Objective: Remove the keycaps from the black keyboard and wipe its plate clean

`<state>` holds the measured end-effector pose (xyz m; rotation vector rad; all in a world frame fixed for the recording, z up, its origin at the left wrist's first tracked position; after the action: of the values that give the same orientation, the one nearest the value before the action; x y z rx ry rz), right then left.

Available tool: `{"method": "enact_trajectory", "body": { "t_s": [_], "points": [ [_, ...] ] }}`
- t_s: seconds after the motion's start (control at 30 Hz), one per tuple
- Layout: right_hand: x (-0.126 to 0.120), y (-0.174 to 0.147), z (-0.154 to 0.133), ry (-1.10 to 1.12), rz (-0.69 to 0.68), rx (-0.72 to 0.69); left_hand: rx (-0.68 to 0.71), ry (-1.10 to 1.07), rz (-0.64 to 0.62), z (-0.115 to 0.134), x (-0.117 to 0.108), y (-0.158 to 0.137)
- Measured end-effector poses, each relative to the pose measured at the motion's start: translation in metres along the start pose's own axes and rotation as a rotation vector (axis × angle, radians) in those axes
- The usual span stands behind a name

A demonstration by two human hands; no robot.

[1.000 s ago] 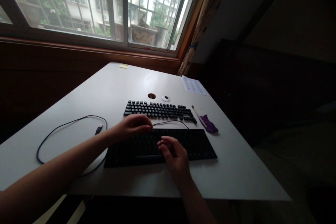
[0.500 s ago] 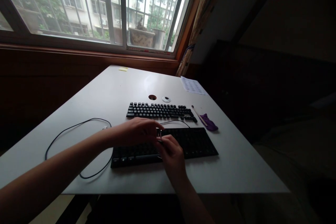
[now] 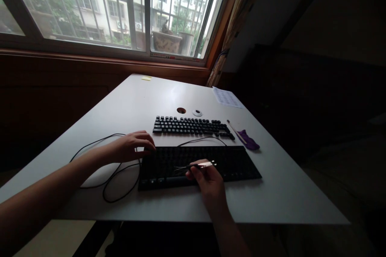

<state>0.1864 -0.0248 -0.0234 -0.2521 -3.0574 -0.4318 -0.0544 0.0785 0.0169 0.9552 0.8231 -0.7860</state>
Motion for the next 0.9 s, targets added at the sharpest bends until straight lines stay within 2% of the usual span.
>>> {"method": "enact_trajectory", "body": {
  "t_s": [0.23,0.37,0.5,0.77,0.9],
  "points": [
    [0.017,-0.011,0.005,0.092,0.05,0.07,-0.052,-0.087,-0.099,-0.008,0.004,-0.015],
    [0.041,-0.017,-0.008,0.033,0.024,0.111,-0.025,-0.151,-0.123,-0.002,0.006,-0.015],
    [0.07,-0.015,-0.02,-0.044,-0.066,0.138,-0.027,-0.159,-0.107,-0.005,0.009,-0.013],
    [0.098,-0.013,-0.032,-0.362,-0.081,-0.027,0.005,-0.144,-0.114,-0.009,0.013,-0.013],
    [0.109,-0.017,-0.029,-0.431,-0.11,-0.067,0.018,-0.131,-0.112,-0.01,0.014,-0.013]
  ]
}}
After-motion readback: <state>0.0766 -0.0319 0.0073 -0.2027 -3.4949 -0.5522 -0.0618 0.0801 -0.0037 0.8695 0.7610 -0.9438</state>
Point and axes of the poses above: each hand's wrist, its own y-axis towards the middle knuckle, its own x-axis out of the palm, z = x × y, the point moved 8 cm from there along y, towards the middle knuckle, and after that the axes turned 6 degrees about y, right-handed, at the moved point
